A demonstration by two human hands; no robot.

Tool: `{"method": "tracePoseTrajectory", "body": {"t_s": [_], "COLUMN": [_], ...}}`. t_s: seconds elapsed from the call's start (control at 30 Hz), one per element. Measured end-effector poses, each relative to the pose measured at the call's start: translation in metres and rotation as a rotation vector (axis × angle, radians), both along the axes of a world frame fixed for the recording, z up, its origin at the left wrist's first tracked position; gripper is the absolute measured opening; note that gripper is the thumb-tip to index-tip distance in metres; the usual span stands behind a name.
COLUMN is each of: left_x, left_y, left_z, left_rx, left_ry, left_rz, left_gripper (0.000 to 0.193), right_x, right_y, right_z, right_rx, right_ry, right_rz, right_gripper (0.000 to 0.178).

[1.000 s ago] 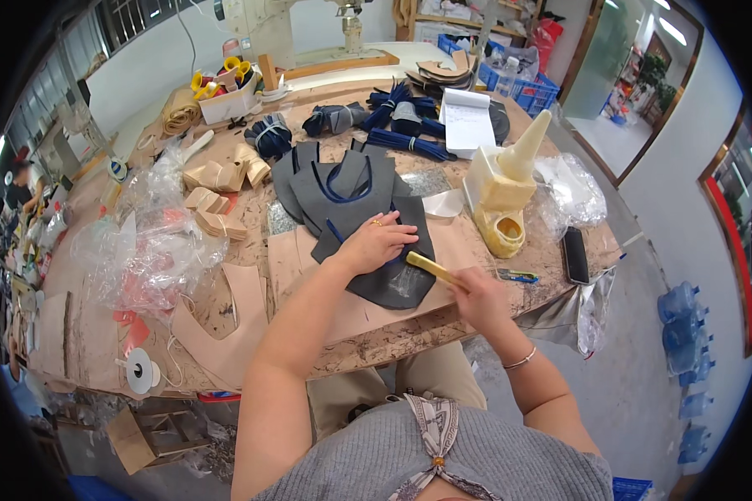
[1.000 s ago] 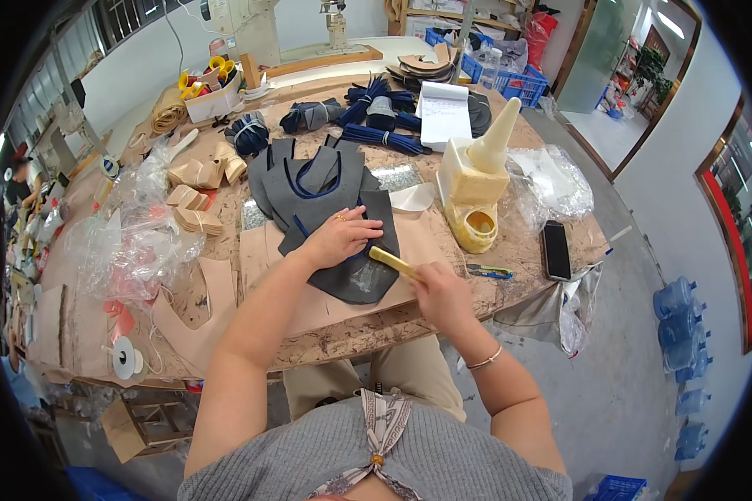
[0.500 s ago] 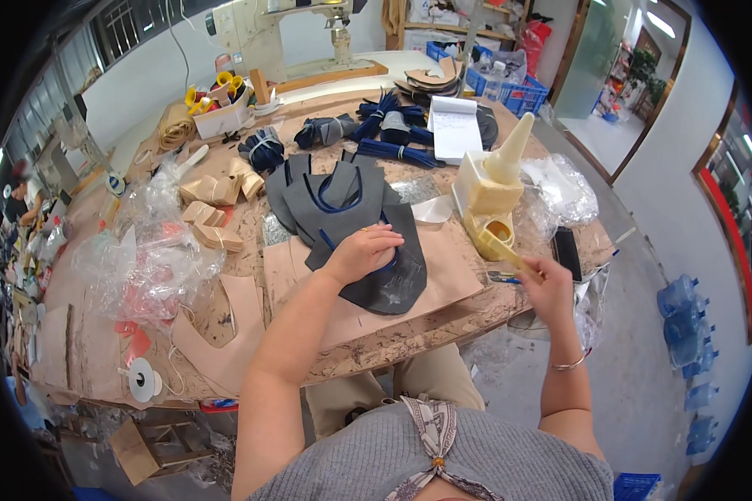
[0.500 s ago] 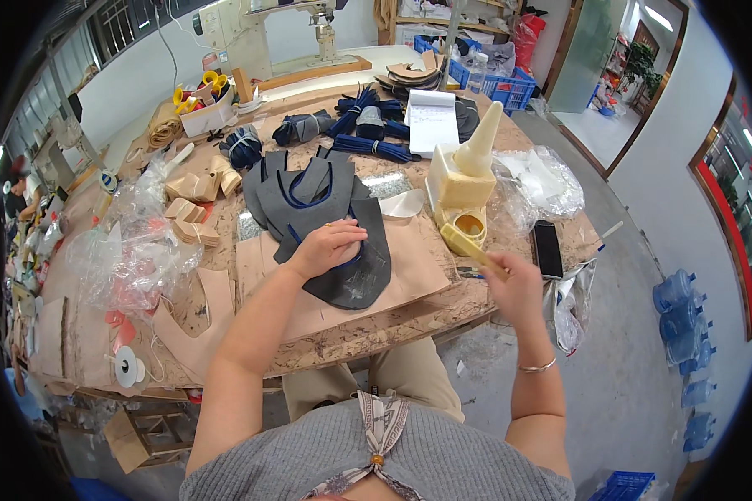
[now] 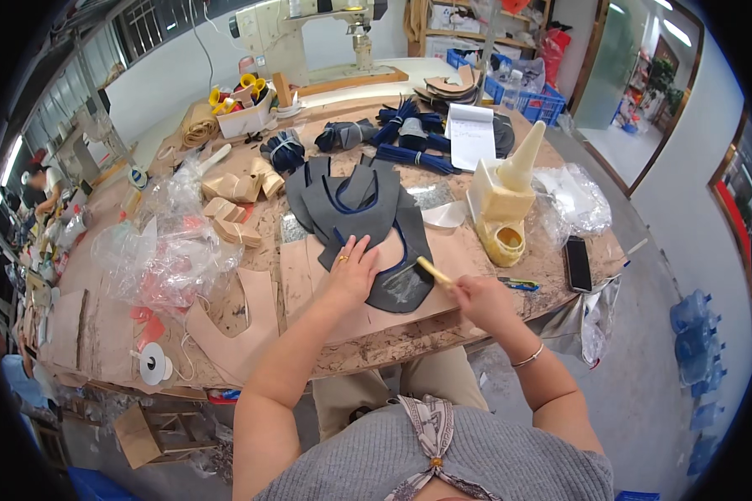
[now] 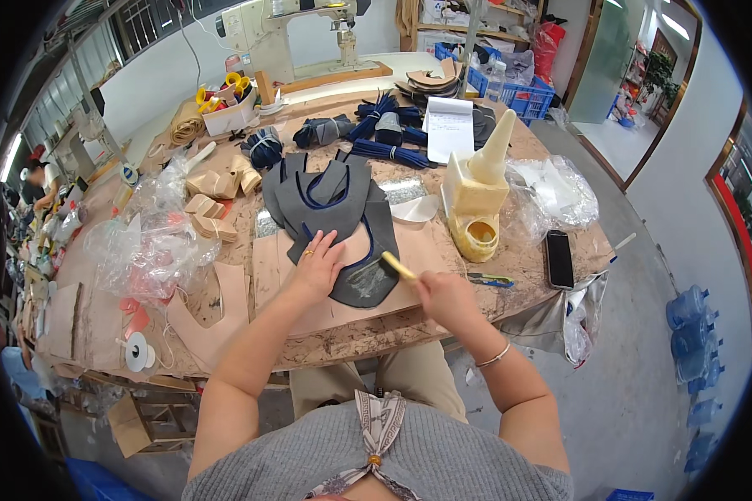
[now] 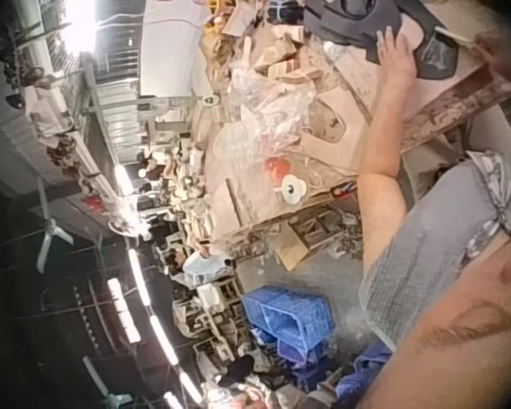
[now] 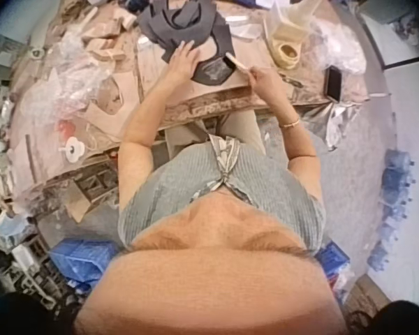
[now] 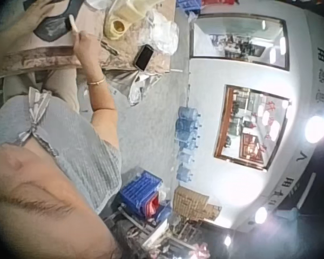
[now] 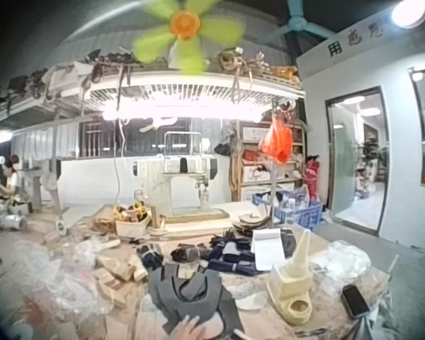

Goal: The person assembles U-shaped fabric pieces by applying adhesive with a brush and layering different colored materials. They handle beige, dark blue, and gray fabric parts, aligning them on a workbench in a workshop setting.

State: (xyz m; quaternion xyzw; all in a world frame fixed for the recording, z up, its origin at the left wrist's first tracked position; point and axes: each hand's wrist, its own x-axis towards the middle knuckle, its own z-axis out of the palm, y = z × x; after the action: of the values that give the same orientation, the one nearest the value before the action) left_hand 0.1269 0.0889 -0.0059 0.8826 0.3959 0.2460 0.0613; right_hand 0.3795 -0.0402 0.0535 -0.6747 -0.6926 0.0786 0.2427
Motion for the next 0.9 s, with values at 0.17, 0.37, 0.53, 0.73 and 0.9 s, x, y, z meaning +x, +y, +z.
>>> {"method": "tracePoseTrajectory", "body": {"t_s": [0.17, 0.37, 0.53, 0.73, 0.9], "left_x": [0.001, -0.009, -0.006, -0.008, -0.009], "left_y": [0.005, 0.014, 0.014, 0.014, 0.017], "left_z": [-0.003, -0.011, -0.012, -0.015, -0.019], "left_rx": [-0.013, -0.020, 0.019, 0.038, 0.018], "left_ry": [-0.089, -0.152, -0.128, -0.115, -0.123], "left_rz": [-0.011, -0.087, -0.083, -0.088, -0.104], "left_gripper": [0.036, 0.033, 0.032, 0.034, 0.037], "right_x": [-0.032, -0.032, -0.020, -0.043, -0.016], "right_y": [-0.012, -0.012, -0.013, -0.006, -0.018], "right_z": [0.014, 0.012, 0.018, -0.019, -0.002], "right_rx": [0.130, -0.065, 0.204, 0.225, 0.089], "right_ry": [0.073, -0.035, -0.022, 0.017, 0.030], "right_rz": [0.147, 0.126, 0.028, 0.238, 0.291], "right_gripper": [0.017, 0.019, 0.014, 0.015, 0.015]}}
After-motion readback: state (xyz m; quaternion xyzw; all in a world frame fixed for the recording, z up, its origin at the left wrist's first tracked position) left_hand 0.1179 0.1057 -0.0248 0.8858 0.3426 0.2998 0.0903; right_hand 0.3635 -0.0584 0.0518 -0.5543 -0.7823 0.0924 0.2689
